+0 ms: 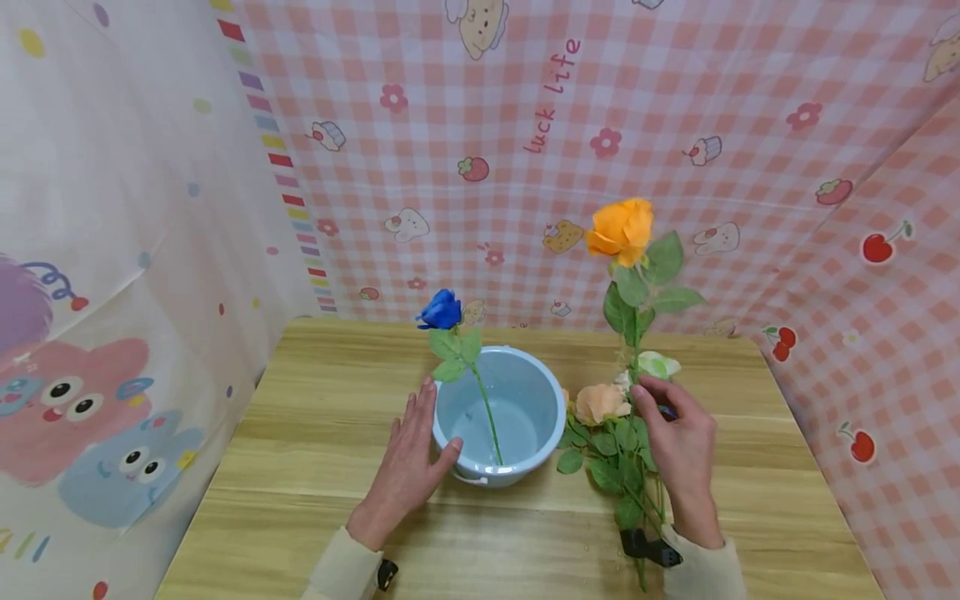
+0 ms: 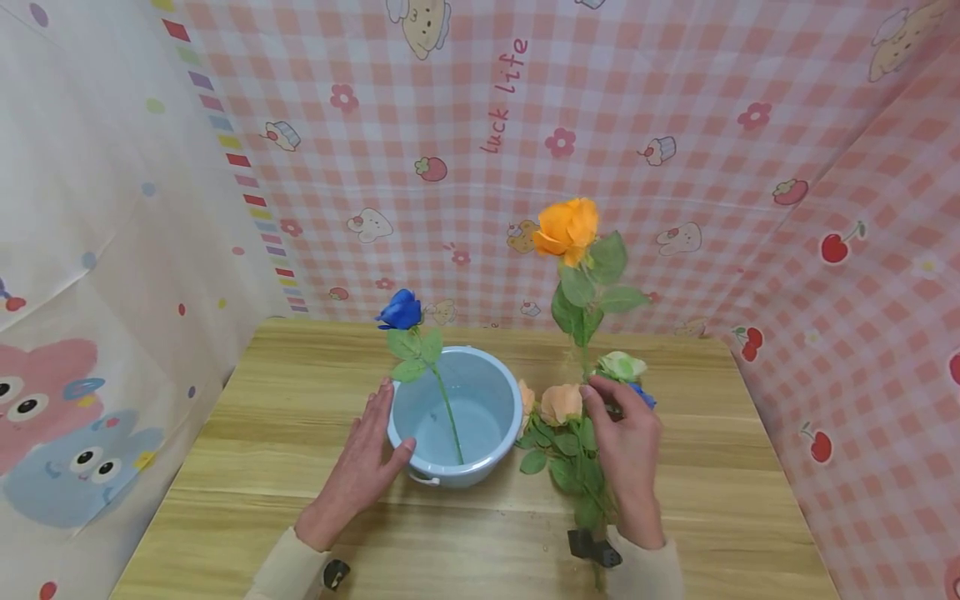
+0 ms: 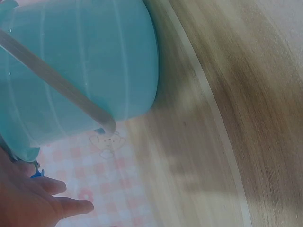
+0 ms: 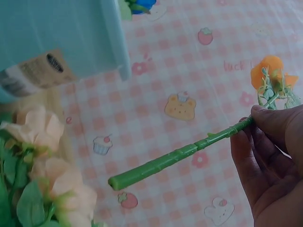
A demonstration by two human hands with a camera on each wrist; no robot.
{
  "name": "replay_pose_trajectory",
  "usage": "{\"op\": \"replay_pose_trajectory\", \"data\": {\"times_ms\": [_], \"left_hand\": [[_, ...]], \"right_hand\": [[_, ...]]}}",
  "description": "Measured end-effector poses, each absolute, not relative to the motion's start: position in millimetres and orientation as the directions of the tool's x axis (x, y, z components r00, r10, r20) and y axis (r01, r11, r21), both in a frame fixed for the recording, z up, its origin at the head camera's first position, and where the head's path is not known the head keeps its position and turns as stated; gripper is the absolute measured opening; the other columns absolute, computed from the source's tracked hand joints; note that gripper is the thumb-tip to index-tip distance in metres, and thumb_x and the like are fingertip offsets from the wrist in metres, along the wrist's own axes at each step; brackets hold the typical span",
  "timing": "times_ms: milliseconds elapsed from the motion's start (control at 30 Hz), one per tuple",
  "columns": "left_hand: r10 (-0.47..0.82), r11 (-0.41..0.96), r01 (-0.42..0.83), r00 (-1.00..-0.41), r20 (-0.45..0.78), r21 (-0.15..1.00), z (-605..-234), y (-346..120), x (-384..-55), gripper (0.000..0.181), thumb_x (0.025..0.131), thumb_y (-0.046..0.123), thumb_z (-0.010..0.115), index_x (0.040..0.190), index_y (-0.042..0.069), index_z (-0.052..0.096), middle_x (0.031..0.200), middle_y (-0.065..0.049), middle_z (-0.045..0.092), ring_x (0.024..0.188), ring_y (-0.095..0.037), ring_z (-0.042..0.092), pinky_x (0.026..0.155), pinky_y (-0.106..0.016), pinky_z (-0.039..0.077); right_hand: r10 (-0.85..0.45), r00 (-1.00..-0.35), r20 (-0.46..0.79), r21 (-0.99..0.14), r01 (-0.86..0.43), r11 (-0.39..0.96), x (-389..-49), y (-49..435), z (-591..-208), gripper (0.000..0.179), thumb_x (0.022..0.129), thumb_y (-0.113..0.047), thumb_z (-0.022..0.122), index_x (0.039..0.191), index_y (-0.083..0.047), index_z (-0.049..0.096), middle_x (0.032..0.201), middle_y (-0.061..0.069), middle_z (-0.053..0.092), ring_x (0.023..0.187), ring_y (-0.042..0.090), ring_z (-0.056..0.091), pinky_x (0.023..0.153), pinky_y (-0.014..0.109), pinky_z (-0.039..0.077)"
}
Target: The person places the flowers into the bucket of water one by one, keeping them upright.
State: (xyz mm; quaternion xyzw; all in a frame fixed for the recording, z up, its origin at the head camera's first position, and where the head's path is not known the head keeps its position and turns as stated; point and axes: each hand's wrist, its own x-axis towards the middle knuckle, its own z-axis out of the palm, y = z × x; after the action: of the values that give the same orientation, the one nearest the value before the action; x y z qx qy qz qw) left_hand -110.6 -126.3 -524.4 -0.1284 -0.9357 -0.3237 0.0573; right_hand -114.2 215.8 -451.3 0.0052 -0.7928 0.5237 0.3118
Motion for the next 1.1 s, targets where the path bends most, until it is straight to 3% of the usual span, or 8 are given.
{"op": "replay_pose_trajectory", "data": {"times_ms": [233, 567, 1100], "left_hand": [[0.201, 0.758, 0.273, -0.962, 0.185, 0.592, -524.4, -125.8, -110.8, 0.089, 0.101, 0.048, 0.056, 0.168, 0.011, 0.009, 0.174, -0.006, 0.008, 0.156, -0.04, 0.016, 0.117, -0.073, 0.022], [0.202, 0.762, 0.28, -0.96, 0.196, 0.584, -525.7, -126.3, -110.9, 0.089, 0.102, 0.054, 0.051, 0.168, 0.011, 0.008, 0.174, -0.005, 0.008, 0.156, -0.041, 0.018, 0.116, -0.074, 0.023], [0.203, 0.763, 0.283, -0.958, 0.2, 0.58, -526.0, -126.1, -110.8, 0.089, 0.102, 0.053, 0.052, 0.168, 0.01, 0.009, 0.174, -0.005, 0.007, 0.156, -0.041, 0.017, 0.116, -0.073, 0.023]], "right_hand": [[0.315, -0.81, 0.495, -0.842, -0.356, 0.406, -119.9, 202.8, -443.3, 0.016, 0.091, 0.005, 0.075, 0.107, 0.005, 0.077, 0.094, 0.019, 0.075, 0.078, -0.004, 0.067, 0.066, 0.01, 0.055], [0.238, -0.822, 0.517, -0.818, -0.392, 0.421, -125.3, 183.1, -437.3, 0.015, 0.094, -0.002, 0.075, 0.107, 0.003, 0.077, 0.095, 0.016, 0.076, 0.081, -0.005, 0.067, 0.067, 0.011, 0.055], [0.205, -0.831, 0.517, -0.83, -0.429, 0.357, -135.0, 149.7, -428.4, 0.017, 0.093, 0.0, 0.075, 0.11, 0.003, 0.077, 0.099, 0.017, 0.074, 0.086, -0.004, 0.066, 0.069, 0.01, 0.055]]}}
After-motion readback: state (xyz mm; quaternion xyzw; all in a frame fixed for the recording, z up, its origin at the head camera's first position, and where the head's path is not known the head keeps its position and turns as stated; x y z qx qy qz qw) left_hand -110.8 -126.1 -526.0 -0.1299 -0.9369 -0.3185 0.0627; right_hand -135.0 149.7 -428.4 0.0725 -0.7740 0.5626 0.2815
